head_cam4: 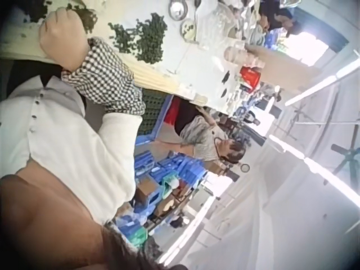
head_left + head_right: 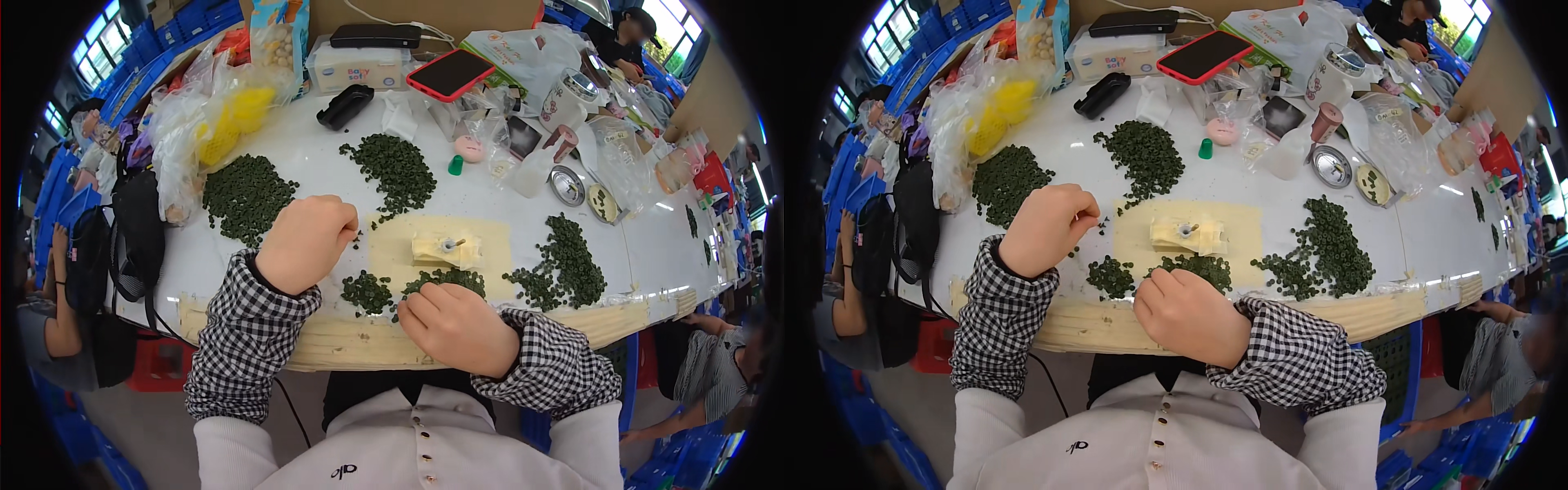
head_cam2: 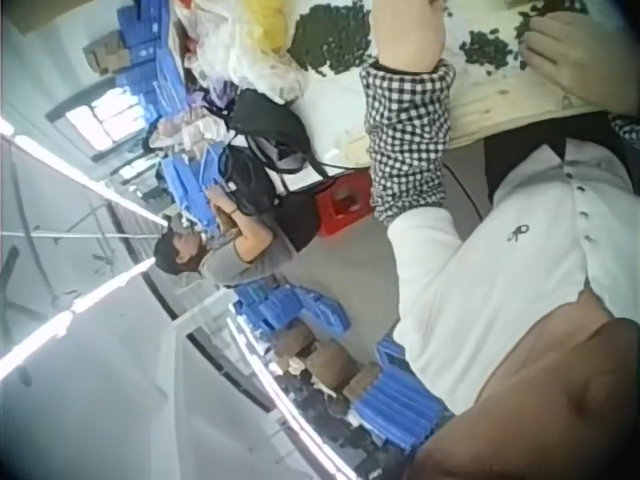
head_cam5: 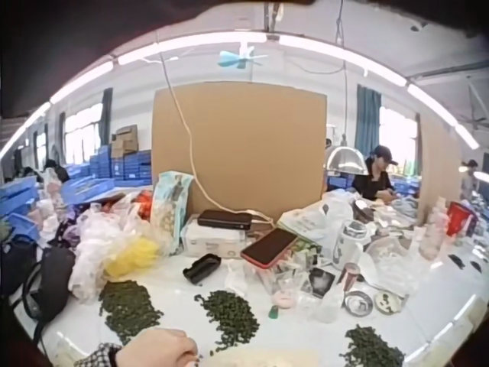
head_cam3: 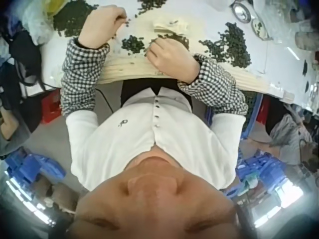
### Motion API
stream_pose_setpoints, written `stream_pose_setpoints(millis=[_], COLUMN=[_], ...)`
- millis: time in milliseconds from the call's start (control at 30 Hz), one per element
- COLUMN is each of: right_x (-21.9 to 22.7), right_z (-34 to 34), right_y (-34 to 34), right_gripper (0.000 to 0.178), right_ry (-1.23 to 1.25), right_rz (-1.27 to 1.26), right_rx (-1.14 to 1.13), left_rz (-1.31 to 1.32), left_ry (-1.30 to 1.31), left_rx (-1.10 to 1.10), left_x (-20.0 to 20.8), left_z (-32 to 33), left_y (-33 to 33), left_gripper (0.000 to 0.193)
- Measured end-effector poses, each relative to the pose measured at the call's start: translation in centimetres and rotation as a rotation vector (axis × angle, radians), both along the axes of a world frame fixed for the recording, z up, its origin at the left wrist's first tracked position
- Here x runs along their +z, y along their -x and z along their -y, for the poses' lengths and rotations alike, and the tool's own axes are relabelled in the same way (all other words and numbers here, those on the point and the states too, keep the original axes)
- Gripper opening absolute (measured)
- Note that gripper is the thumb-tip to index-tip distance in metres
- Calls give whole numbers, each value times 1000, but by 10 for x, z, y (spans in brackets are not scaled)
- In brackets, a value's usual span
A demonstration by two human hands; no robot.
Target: Assembling small green plastic components onto a yellow base at a factory workbench.
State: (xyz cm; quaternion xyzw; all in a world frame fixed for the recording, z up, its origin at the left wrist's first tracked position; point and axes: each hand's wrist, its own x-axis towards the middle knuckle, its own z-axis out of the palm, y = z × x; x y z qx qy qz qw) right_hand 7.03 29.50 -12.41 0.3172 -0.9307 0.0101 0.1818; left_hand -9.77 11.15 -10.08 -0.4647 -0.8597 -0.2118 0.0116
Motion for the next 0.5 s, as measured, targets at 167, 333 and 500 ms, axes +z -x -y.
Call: stream_pose_setpoints(millis=[167, 333, 500], right_x=[-9, -1, -7], right_z=[0, 0, -2], right_y=[4, 2, 3], right_gripper=[8, 22, 20], right_ry=[5, 46, 116], right_rz=[17, 175, 157], right_rx=[15, -38, -81], left_rz=[190, 258, 290], left_ry=[-45, -98, -118], left_rx=[35, 29, 11], left_x=[-14, -21, -21], left_z=[5, 6, 6], left_y=[13, 18, 17], left_gripper=[10, 11, 10])
